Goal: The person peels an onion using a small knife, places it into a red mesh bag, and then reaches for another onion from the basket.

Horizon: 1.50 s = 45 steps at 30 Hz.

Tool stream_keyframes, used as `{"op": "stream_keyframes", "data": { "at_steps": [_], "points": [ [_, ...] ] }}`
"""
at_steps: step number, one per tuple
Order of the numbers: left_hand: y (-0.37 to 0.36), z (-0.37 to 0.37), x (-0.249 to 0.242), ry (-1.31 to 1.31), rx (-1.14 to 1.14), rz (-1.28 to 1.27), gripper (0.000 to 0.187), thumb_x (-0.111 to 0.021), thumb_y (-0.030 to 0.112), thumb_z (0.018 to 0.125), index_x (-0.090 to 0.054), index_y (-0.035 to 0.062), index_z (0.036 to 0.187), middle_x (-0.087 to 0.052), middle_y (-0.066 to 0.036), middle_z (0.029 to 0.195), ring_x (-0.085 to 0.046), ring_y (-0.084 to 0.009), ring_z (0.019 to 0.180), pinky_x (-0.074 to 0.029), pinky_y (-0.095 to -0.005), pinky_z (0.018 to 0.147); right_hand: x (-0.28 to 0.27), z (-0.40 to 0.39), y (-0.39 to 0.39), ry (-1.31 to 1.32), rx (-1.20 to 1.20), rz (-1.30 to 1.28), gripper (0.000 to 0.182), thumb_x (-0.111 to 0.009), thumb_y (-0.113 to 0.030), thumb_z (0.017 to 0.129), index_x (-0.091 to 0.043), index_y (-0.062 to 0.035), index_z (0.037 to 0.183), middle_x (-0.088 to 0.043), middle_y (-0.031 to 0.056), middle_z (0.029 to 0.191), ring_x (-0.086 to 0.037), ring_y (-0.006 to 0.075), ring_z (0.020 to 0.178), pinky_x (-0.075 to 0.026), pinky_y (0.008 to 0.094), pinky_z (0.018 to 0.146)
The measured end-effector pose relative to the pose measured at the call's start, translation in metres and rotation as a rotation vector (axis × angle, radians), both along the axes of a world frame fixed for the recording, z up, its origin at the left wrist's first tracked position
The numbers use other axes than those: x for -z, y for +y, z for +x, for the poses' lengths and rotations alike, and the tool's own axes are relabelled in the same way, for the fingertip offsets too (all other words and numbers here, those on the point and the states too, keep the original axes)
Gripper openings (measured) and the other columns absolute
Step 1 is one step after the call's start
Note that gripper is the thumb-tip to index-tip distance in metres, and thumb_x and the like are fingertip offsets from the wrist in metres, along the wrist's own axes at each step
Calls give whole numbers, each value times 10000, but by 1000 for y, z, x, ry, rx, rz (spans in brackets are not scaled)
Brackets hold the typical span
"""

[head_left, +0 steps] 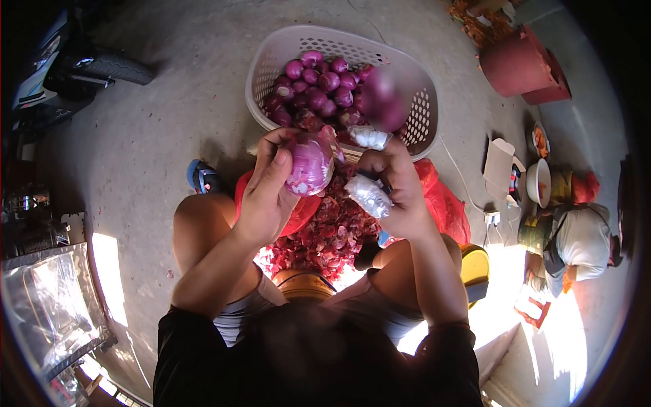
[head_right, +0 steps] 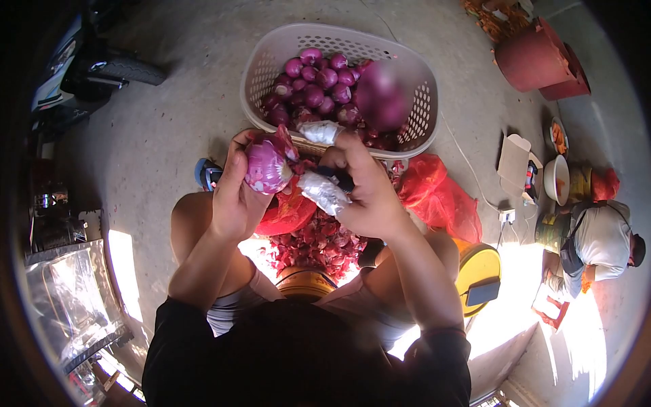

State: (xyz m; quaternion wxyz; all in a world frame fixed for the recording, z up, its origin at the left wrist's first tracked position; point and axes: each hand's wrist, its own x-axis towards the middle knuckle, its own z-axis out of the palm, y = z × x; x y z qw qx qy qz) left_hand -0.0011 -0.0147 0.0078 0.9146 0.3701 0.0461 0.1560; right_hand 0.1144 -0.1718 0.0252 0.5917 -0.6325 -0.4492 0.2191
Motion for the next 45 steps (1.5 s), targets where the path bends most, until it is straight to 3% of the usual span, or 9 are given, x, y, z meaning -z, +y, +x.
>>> {"op": "stream_keyframes", "data": {
  "at_steps": [7, 14, 17, 23, 27, 33, 38, 40, 45],
  "points": [
    [-3, 1, 0, -7, -9, -4, 397, -358, 362, 965, -336, 94, 1256, -464, -101, 1233, -492, -220, 1096, -434, -377, 866, 13, 1, 4, -160, -7, 14, 532, -623, 40, 726, -430, -37, 1216, -576, 64, 761, -573, 138, 712, -410, 232, 636],
    [-3, -1, -1, -35, 44, -116, 388, -311, 370, 973, -348, 113, 1262, -448, -78, 1265, -492, -221, 1087, -434, -373, 835, 4, -7, 8, 129, -16, 58, 553, -631, 17, 769, -383, -46, 1260, -569, 30, 807, -523, 77, 719, -396, 216, 658],
    [2, -1, 7, -85, 61, -62, 398, -368, 351, 961, -327, 98, 1266, -432, -102, 1281, -482, -223, 1099, -420, -383, 872, -9, -12, 9, 363, 39, 98, 568, -642, -8, 794, -358, -54, 1284, -546, 12, 790, -496, 66, 702, -381, 204, 652],
    [0, 0, 1, -77, -90, 436, 459, -547, 227, 890, -292, 68, 1238, -392, -150, 1269, -442, -228, 1141, -359, -382, 969, -9, -4, 5, 316, -51, -58, 506, -639, -15, 807, -399, -44, 1251, -571, 30, 877, -517, 76, 756, -403, 217, 676],
    [0, 1, 2, -140, -79, 484, 476, -620, 50, 823, -314, 75, 1187, -326, -136, 1275, -367, -201, 1193, -331, -346, 979, -6, -9, 11, 362, 9, 79, 364, -595, 4, 839, -464, -25, 1177, -592, 46, 937, -551, 81, 840, -435, 226, 732],
    [0, 4, 0, -219, -163, 501, 481, -628, 7, 794, -331, 76, 1166, -330, -135, 1270, -384, -230, 1193, -350, -372, 979, -5, 6, 4, 481, 54, 208, 318, -544, 29, 869, -470, -28, 1174, -592, 63, 947, -560, 95, 866, -450, 237, 771],
    [3, 4, -2, -187, -127, 324, 441, -600, 58, 827, -330, 75, 1176, -366, -147, 1272, -413, -237, 1179, -365, -378, 973, -16, -4, 5, 413, 65, 107, 448, -618, 21, 815, -427, -39, 1216, -594, 43, 901, -552, 90, 808, -443, 230, 740],
    [4, 5, -1, -178, -111, 282, 424, -584, 81, 845, -328, 74, 1183, -384, -151, 1270, -426, -235, 1171, -370, -376, 969, -9, 1, -3, 22, 0, -31, 523, -666, 2, 774, -416, -44, 1231, -577, 32, 824, -533, 93, 726, -438, 243, 674],
    [4, 2, 2, -150, -34, 183, 427, -533, 174, 891, -319, 83, 1249, -347, -184, 1332, -400, -274, 1221, -355, -421, 996, 12, 4, 2, -210, 44, 81, 507, -714, -32, 682, -508, -62, 1144, -534, 65, 735, -534, 175, 631, -435, 273, 602]
  ]
}}
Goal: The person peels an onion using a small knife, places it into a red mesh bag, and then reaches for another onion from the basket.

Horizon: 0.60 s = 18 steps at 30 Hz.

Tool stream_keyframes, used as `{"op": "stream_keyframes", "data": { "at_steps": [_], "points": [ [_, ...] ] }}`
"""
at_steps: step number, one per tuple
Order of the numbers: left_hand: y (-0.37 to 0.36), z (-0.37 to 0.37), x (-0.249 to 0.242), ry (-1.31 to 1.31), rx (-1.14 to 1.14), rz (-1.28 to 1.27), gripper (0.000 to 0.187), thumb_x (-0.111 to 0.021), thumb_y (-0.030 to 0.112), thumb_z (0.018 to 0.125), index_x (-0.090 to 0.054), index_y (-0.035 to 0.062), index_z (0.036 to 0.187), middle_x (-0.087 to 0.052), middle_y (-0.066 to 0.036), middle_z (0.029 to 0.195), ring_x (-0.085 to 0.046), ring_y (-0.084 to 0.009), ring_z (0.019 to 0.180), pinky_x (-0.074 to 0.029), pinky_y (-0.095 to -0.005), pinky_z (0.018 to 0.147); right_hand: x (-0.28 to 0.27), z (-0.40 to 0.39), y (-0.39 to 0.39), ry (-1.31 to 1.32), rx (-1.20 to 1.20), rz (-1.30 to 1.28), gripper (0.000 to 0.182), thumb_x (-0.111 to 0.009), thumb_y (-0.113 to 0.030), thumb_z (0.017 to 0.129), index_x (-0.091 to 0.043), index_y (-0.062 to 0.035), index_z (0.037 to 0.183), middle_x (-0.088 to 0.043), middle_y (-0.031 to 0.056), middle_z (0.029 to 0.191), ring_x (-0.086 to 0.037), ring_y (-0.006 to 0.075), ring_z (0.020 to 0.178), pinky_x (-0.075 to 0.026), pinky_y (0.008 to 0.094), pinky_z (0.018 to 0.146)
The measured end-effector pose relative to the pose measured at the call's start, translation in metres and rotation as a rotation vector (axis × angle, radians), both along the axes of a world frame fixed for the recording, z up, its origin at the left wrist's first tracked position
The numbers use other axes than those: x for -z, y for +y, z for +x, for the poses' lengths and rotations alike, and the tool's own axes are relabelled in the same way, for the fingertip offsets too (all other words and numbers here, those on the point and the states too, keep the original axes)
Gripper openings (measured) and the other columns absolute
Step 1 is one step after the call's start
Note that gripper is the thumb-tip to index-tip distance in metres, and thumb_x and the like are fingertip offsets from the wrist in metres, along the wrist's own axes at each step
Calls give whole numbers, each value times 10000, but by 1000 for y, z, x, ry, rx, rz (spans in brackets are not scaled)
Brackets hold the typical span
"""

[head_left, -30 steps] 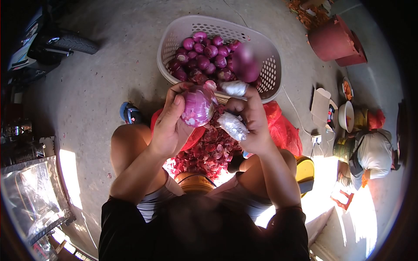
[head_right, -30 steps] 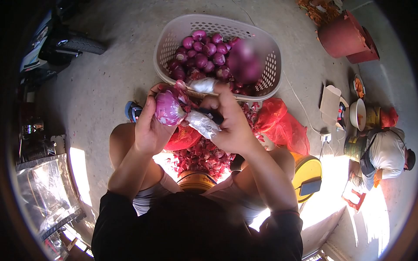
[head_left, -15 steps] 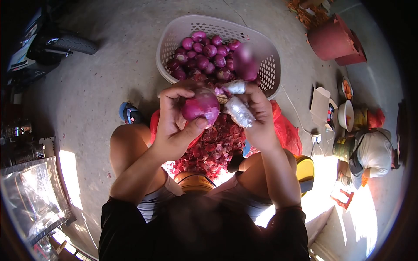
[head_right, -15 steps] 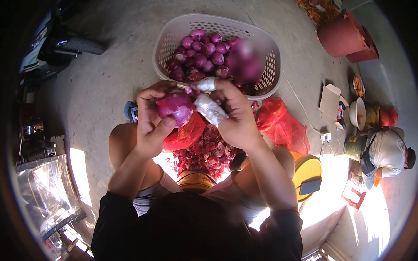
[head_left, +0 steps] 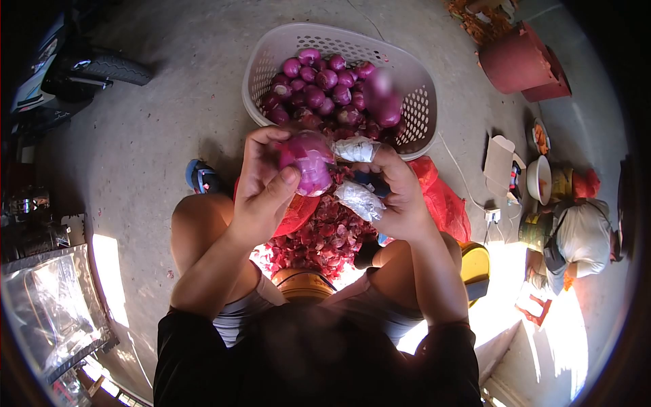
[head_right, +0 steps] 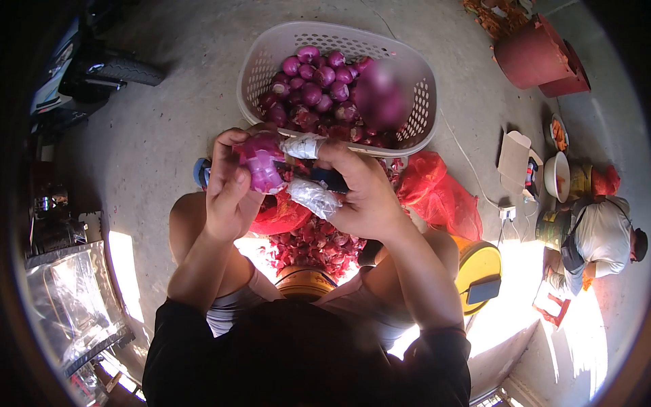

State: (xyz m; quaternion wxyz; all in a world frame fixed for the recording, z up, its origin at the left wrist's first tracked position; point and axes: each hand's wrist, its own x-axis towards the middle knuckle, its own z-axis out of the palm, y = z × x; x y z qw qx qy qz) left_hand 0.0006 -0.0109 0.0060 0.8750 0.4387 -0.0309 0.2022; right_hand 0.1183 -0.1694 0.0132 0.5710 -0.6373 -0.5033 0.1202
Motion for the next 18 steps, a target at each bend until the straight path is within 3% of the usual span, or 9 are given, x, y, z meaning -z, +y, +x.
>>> {"op": "stream_keyframes", "data": {
  "at_steps": [3, 10, 12, 18],
  "points": [
    [-3, 0, -4, 2, 13, -114, 402, -535, 89, 888, -322, 75, 1229, -424, -153, 1268, -447, -227, 1162, -381, -379, 961, -3, 2, 4, -17, -21, 35, 468, -691, -7, 675, -542, -56, 1116, -538, 62, 743, -545, 175, 654, -436, 268, 614],
    [-1, -1, -4, -3, 108, -185, 393, -518, 156, 907, -330, 82, 1244, -416, -159, 1286, -453, -248, 1167, -387, -399, 967, -8, -4, 4, 189, -58, 26, 494, -625, 59, 682, -543, -63, 1154, -551, 31, 781, -536, 129, 688, -419, 246, 629],
    [0, -2, 0, 6, 112, -146, 407, -502, 227, 919, -327, 78, 1255, -390, -171, 1321, -445, -270, 1193, -398, -418, 971, -9, -3, 0, 178, -58, -15, 491, -639, 47, 685, -544, -65, 1153, -550, 30, 783, -531, 125, 679, -414, 242, 616],
    [3, -2, 0, -8, 129, -92, 383, -492, 229, 924, -337, 83, 1242, -388, -175, 1327, -436, -266, 1206, -394, -420, 978, -6, 0, -2, 91, -35, -75, 477, -656, 32, 691, -550, -68, 1145, -577, 52, 819, -554, 146, 691, -432, 256, 617]
  ]
}}
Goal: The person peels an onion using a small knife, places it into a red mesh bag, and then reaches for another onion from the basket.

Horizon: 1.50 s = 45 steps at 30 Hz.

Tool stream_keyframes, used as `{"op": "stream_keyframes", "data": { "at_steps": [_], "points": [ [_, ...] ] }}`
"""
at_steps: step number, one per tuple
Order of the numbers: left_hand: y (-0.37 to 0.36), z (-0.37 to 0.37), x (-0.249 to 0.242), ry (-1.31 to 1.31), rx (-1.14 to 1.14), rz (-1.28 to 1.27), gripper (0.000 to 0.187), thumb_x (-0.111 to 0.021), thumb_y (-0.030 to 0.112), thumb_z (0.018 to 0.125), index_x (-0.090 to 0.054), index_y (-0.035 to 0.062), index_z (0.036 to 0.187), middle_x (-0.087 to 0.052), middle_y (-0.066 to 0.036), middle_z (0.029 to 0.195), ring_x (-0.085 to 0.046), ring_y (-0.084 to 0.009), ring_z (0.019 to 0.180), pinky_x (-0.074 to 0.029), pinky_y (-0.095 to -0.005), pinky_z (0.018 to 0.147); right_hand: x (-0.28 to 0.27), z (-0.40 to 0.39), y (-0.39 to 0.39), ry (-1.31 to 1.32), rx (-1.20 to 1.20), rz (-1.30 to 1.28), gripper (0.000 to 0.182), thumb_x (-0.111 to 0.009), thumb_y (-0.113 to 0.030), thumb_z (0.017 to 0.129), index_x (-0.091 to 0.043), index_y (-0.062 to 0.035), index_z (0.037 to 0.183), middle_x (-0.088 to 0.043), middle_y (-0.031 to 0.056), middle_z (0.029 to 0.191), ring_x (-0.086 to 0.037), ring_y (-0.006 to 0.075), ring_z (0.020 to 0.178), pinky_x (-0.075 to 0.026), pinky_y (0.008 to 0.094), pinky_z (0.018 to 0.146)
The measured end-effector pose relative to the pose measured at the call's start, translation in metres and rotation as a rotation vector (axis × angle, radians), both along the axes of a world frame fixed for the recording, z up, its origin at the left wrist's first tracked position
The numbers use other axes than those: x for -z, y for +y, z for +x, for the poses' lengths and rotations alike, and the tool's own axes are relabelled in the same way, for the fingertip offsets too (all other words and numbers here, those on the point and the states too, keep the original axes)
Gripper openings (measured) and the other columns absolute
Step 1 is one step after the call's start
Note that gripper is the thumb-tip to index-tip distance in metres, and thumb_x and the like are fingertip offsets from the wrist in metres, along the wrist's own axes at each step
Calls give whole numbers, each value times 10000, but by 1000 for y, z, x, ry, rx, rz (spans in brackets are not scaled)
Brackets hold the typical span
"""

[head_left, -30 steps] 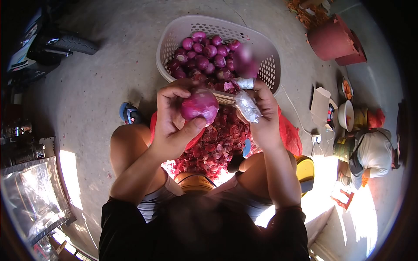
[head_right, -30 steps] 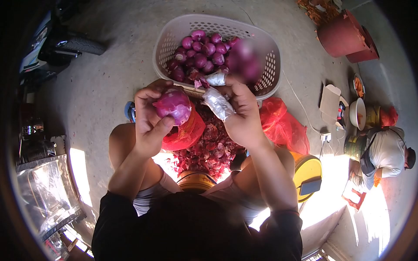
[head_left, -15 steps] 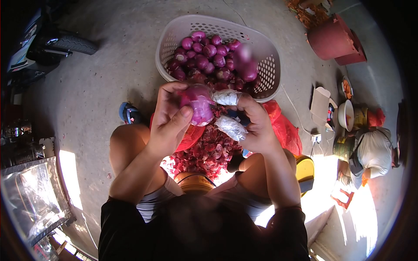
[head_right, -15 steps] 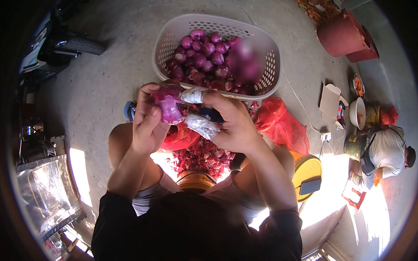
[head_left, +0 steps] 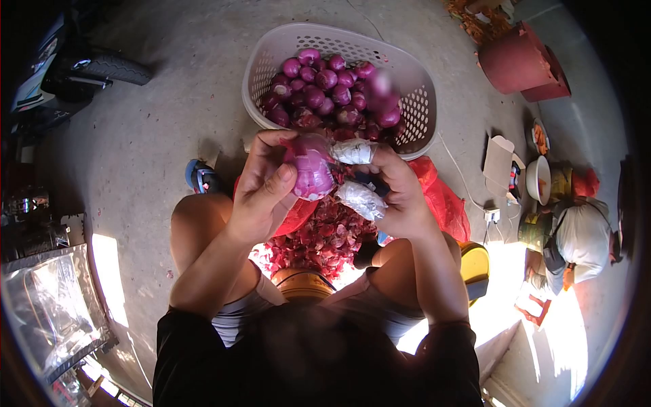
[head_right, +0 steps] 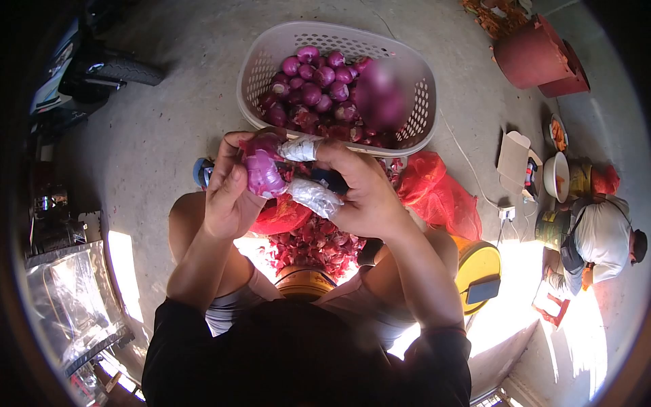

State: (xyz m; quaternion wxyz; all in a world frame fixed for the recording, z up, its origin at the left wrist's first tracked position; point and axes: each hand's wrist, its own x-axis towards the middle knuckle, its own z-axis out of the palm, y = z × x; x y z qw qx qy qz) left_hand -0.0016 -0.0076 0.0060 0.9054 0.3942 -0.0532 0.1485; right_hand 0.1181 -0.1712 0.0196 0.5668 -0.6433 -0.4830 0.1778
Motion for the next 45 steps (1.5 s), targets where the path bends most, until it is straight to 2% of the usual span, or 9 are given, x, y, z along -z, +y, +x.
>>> {"op": "stream_keyframes", "data": {
  "at_steps": [9, 16, 21, 23, 26, 29, 33, 42, 45],
  "points": [
    [-3, 0, 0, -3, 6, -62, 350, -482, 237, 929, -357, 88, 1219, -393, -171, 1325, -435, -263, 1208, -388, -418, 985, -8, -6, 8, 60, -21, 144, 425, -623, 63, 712, -568, -18, 1125, -626, 116, 1008, -622, 196, 906, -466, 287, 788],
    [-3, 1, -2, 29, 10, -117, 348, -476, 196, 921, -356, 81, 1226, -422, -166, 1289, -464, -272, 1174, -402, -424, 970, -4, -12, 14, 164, 53, 222, 331, -578, 50, 819, -533, 8, 1144, -588, 102, 1094, -578, 153, 970, -444, 257, 831],
    [-5, 1, -9, 6, 36, -207, 373, -480, 114, 906, -346, 56, 1249, -419, -186, 1289, -463, -265, 1170, -393, -409, 974, -12, -3, 9, 336, 111, 198, 340, -558, 44, 849, -486, -3, 1178, -600, 75, 953, -574, 101, 845, -439, 235, 788],
    [-3, 1, -8, 16, 12, -123, 388, -469, 196, 918, -337, 61, 1256, -412, -181, 1299, -470, -285, 1170, -414, -436, 956, -12, -4, 6, 357, 42, 243, 434, -578, 37, 836, -425, -20, 1238, -591, 58, 862, -558, 84, 772, -427, 219, 713],
    [-3, 1, -5, 27, -28, -55, 397, -469, 230, 922, -337, 64, 1258, -409, -178, 1303, -468, -287, 1176, -412, -439, 960, -17, -3, 2, 192, -76, 122, 602, -655, -16, 790, -332, -47, 1297, -520, 18, 730, -485, 60, 671, -338, 205, 571],
    [-3, 1, -5, 22, -27, -33, 390, -476, 207, 919, -342, 65, 1256, -411, -174, 1302, -460, -275, 1183, -396, -424, 976, -10, -8, 2, 111, -38, 33, 592, -668, -15, 775, -359, -38, 1280, -511, 20, 718, -473, 60, 657, -342, 208, 573],
    [-4, 1, -8, 72, -44, -10, 393, -489, 182, 911, -344, 64, 1257, -415, -169, 1298, -456, -265, 1184, -393, -415, 976, 1, -8, 4, 147, -34, 68, 534, -653, 1, 752, -419, -22, 1232, -544, 39, 745, -482, 89, 646, -368, 225, 579],
    [-4, 0, -5, 40, 1, -79, 385, -494, 90, 900, -350, 49, 1254, -407, -153, 1310, -441, -211, 1180, -380, -365, 979, -8, -3, 5, -16, -10, 51, 468, -659, 18, 752, -470, -17, 1179, -625, 129, 1021, -624, 185, 882, -469, 285, 771],
    [-4, 2, -7, 34, -30, -44, 391, -503, 87, 890, -356, 42, 1249, -416, -154, 1302, -451, -208, 1167, -381, -364, 975, -1, -9, 8, 99, 27, 152, 408, -657, 24, 767, -503, 2, 1143, -615, 139, 1044, -615, 190, 912, -468, 293, 802]
  ]
}}
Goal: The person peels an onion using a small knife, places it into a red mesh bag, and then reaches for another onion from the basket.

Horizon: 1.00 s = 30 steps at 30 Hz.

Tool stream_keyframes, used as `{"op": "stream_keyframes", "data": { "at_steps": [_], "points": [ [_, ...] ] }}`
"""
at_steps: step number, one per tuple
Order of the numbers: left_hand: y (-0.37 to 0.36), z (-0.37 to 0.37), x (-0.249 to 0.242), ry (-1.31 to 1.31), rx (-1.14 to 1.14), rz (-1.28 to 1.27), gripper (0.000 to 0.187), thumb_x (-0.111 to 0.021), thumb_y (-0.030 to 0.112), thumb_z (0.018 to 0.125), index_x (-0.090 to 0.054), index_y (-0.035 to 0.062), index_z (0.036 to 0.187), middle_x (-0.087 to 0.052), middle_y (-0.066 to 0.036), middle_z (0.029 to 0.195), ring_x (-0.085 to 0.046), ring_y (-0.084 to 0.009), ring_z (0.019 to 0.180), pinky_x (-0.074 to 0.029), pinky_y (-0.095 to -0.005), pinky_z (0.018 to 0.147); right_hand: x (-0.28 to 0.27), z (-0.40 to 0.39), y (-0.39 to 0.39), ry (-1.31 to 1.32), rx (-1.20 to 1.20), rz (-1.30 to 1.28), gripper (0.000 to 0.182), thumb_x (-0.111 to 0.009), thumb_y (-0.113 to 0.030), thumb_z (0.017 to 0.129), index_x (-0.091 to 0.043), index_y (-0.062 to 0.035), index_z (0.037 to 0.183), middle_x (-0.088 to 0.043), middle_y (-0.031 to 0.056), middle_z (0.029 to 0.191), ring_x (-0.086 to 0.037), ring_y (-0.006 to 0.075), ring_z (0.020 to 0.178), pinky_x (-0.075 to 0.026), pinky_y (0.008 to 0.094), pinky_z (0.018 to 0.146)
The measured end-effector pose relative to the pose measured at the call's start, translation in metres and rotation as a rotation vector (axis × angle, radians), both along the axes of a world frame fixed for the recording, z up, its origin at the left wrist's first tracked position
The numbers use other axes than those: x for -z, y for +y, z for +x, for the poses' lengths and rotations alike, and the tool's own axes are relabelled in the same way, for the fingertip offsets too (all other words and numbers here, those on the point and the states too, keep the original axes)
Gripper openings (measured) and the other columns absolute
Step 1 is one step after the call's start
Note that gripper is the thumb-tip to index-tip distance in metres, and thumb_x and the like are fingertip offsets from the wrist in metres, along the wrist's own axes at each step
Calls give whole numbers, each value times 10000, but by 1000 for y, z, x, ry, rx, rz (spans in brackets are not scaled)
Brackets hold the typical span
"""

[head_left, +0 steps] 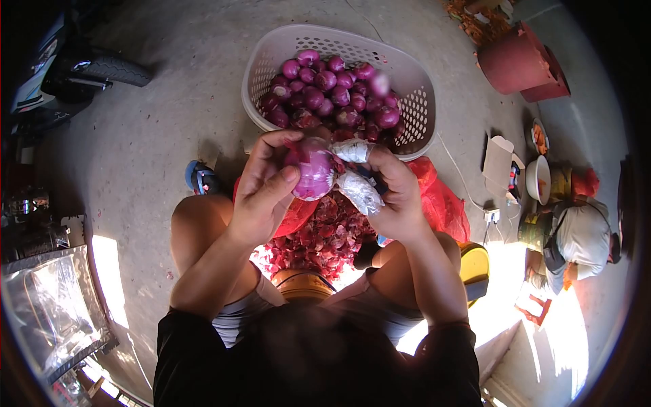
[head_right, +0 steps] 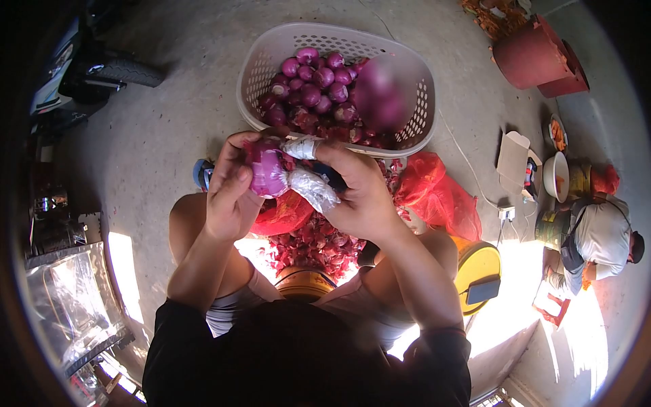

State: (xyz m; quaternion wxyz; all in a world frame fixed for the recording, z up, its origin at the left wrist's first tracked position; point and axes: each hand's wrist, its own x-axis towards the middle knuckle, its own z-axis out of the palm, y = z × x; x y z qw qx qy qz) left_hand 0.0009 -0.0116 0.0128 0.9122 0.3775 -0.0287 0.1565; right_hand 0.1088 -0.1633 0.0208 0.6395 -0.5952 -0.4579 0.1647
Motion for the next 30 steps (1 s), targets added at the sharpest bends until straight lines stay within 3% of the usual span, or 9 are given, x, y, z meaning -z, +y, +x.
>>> {"op": "stream_keyframes", "data": {
  "at_steps": [4, 6, 8, 13, 17, 20, 25, 27, 30],
  "points": [
    [0, -2, 4, 9, -9, 34, 404, -515, 97, 866, -364, 39, 1236, -415, -164, 1303, -460, -225, 1164, -376, -374, 980, -10, -4, 7, 61, 122, -33, 294, -608, -2, 832, -536, 22, 1116, -611, 113, 1025, -569, 141, 947, -442, 255, 811],
    [-2, -3, 5, -2, 2, 17, 412, -525, 106, 849, -368, 38, 1224, -408, -176, 1311, -458, -255, 1176, -378, -390, 981, -1, 4, 10, 83, 233, 23, 277, -589, -15, 852, -533, 12, 1122, -600, 70, 986, -549, 107, 876, -435, 229, 768],
    [0, -2, 3, -61, -17, 51, 408, -501, 199, 858, -377, 70, 1225, -371, -211, 1337, -447, -342, 1178, -386, -433, 974, -6, 12, 5, 302, 288, -31, 266, -564, -17, 873, -517, -10, 1134, -564, -1, 817, -501, 52, 744, -403, 187, 679],
    [6, 1, 6, -113, -39, 7, 416, -430, 278, 871, -364, 104, 1243, -344, -218, 1362, -410, -393, 1204, -385, -459, 977, -7, 14, 3, 385, 243, -64, 275, -559, -21, 873, -500, -15, 1142, -557, -5, 782, -501, 53, 729, -400, 185, 680],
    [6, 1, 5, -31, -55, 7, 435, -429, 274, 865, -356, 97, 1256, -365, -216, 1347, -423, -384, 1197, -389, -458, 974, -6, 15, -3, -81, 238, -507, 408, -603, -110, 857, -445, -25, 1224, -619, 84, 915, -604, 169, 813, -456, 262, 740],
    [11, 1, 4, 12, -5, -68, 445, -429, 280, 861, -358, 88, 1257, -399, -204, 1322, -440, -377, 1185, -392, -457, 971, -17, 15, -5, -316, 280, -770, 451, -627, -224, 794, -484, -68, 1192, -639, 202, 860, -617, 376, 800, -482, 431, 664],
    [13, 2, 0, 52, 34, -270, 408, -453, 229, 875, -363, 71, 1240, -461, -165, 1244, -502, -322, 1119, -428, -451, 930, -18, 17, -9, -448, 218, -804, 411, -636, -267, 787, -537, -51, 1122, -630, 204, 798, -620, 366, 754, -468, 456, 636],
    [11, 8, 5, 243, -78, -236, 391, -451, 228, 889, -367, 77, 1240, -469, -142, 1237, -510, -295, 1102, -427, -449, 934, -20, 16, -10, -465, 216, -797, 394, -643, -285, 786, -560, -47, 1088, -628, 201, 791, -620, 363, 757, -467, 455, 630],
    [18, 20, 31, 378, -138, -256, 394, -445, 204, 906, -354, 103, 1277, -469, -101, 1247, -475, -240, 1142, -394, -433, 971, -27, 14, -8, -433, 147, -983, 406, -615, -309, 815, -554, -51, 1123, -633, 199, 921, -615, 355, 853, -473, 419, 728]
  ]
}}
